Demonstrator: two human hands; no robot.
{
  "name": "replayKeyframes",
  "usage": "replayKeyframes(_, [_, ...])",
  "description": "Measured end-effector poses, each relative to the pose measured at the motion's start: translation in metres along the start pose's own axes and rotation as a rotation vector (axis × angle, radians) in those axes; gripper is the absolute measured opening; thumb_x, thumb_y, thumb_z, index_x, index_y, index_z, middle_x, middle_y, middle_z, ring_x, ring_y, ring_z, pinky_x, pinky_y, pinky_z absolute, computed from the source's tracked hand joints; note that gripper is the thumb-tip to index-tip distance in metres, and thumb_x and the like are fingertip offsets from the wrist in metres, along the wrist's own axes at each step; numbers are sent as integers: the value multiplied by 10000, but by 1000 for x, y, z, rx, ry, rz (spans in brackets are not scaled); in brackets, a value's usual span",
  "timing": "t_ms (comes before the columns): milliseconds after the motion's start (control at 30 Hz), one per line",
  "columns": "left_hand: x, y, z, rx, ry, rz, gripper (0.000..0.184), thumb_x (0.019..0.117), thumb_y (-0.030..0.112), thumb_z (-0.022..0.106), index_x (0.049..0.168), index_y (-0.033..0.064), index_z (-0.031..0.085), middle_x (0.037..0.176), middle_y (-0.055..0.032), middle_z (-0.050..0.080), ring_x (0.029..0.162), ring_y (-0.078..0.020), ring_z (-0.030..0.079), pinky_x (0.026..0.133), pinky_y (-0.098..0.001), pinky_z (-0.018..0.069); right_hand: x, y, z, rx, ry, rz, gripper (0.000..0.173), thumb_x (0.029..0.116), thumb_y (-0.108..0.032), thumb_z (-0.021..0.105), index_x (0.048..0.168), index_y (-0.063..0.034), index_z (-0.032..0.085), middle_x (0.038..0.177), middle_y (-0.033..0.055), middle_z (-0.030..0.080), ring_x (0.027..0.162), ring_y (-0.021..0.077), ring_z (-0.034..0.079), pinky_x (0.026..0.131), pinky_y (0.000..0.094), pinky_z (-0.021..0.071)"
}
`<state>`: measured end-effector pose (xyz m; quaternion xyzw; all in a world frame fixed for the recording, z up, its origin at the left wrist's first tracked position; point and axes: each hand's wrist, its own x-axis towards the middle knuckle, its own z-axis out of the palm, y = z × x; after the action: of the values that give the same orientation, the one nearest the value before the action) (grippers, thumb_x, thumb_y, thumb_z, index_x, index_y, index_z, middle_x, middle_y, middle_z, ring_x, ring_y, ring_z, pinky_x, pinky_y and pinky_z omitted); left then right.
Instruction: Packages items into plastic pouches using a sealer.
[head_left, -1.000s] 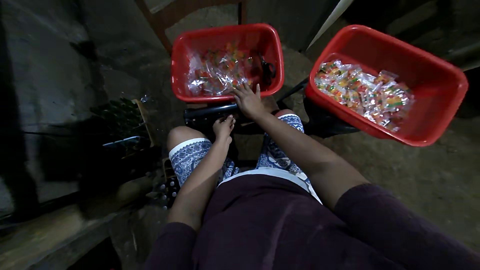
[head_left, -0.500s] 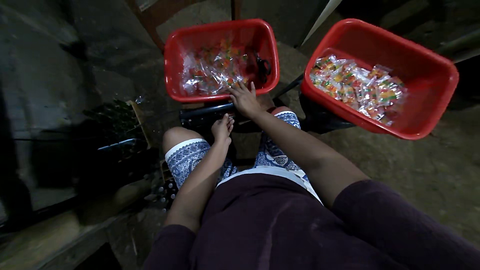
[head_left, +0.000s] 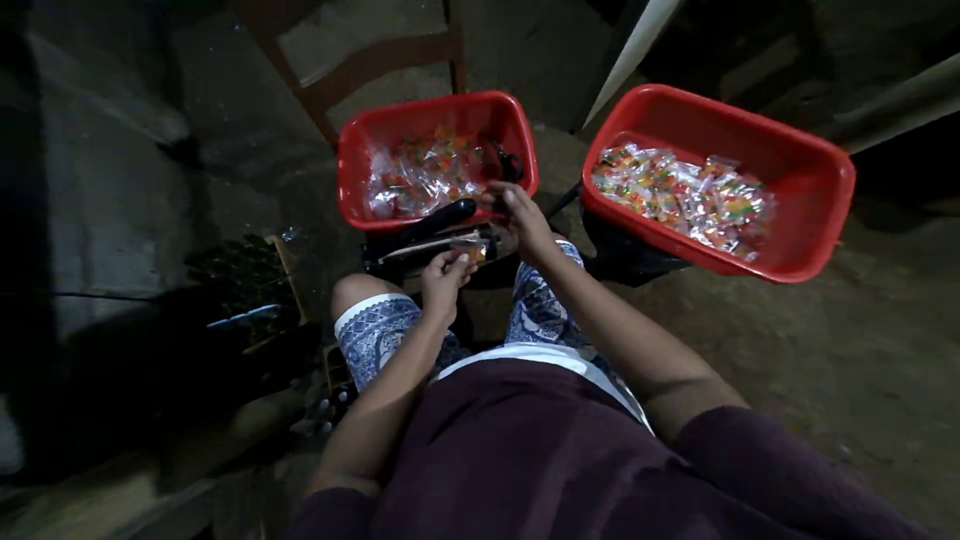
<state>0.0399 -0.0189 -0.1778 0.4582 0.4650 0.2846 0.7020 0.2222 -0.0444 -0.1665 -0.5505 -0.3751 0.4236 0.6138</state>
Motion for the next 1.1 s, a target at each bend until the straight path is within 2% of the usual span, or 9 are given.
replayKeyframes(167, [-40, 21, 7, -68, -24, 19, 96, 1020, 26, 583, 1114, 13, 597, 900, -43, 717, 800, -114, 712, 752, -270, 601, -76, -5, 0, 58, 9, 60, 411, 1076, -296, 382, 1316, -15, 563, 1160, 34, 680, 1019, 88, 661, 926, 319, 555])
replayKeyframes(300, [-65, 30, 18, -85, -69, -1, 39, 1026, 16, 557, 1044, 43, 578, 898, -39, 717, 794, -117, 711, 751, -272, 598, -95, -20, 8, 156, 47, 117, 115, 1029, -117, 555, 1036, -57, 652, 884, -11, 665, 786, 65, 643, 770, 278, 571])
replayKeyframes(433, [-82, 35, 16, -94, -141, 22, 140, 1066, 66, 474, 1022, 58, 607, 874, -40, 730, 776, -119, 719, 737, -268, 605, -105, -35, 10, 214, 44, 212, 163, 1051, -150, 526, 930, -108, 626, 779, -22, 631, 668, 42, 595, 668, 226, 541])
replayKeyframes(533, [-84, 36, 12, -71, -124, 94, 225, 1090, 147, 410, 1051, 86, 622, 898, -8, 711, 780, -97, 705, 731, -272, 608, -113, -38, 11, 272, 10, 228, 177, 1049, -144, 510, 922, -107, 628, 771, -12, 635, 663, 50, 609, 673, 237, 560])
replayKeyframes(600, [-82, 39, 9, -33, -122, 127, 144, 1058, 127, 493, 1095, 85, 625, 955, 14, 650, 813, -76, 656, 751, -272, 590, -115, -38, 12, 278, -1, 225, 177, 1044, -134, 515, 912, -107, 630, 759, -15, 626, 652, 49, 597, 669, 236, 553])
replayKeyframes(700, [-83, 43, 12, 9, -67, 158, 73, 1007, 51, 605, 970, 69, 665, 881, 13, 677, 743, -63, 645, 710, -251, 579, -117, -41, 14, 269, 1, 226, 197, 1051, -148, 509, 901, -115, 633, 749, -27, 621, 634, 36, 582, 640, 211, 534])
replayKeyframes(967, [-84, 43, 13, -31, -78, 178, 182, 1056, 84, 500, 994, 58, 670, 906, 0, 698, 743, -64, 658, 711, -240, 583, -120, -45, 12, 231, 2, 171, 207, 1050, -175, 523, 886, -137, 643, 748, -30, 619, 632, 27, 572, 619, 198, 518])
replayKeyframes(1033, [-83, 43, 13, 6, -132, 200, 111, 1024, 74, 572, 1041, 63, 682, 925, 16, 690, 773, -54, 654, 715, -239, 580, -117, -43, 11, 235, -7, 175, 195, 1055, -160, 515, 915, -126, 645, 775, -32, 627, 670, 31, 588, 660, 209, 531])
replayKeyframes(1100, [-79, 43, 14, 70, -134, 239, 39, 974, 40, 653, 970, 56, 688, 859, 26, 682, 734, -41, 637, 693, -231, 570, -112, -41, 11, 247, -20, 181, 191, 1068, -129, 496, 937, -117, 634, 801, -46, 624, 718, 30, 596, 707, 220, 534])
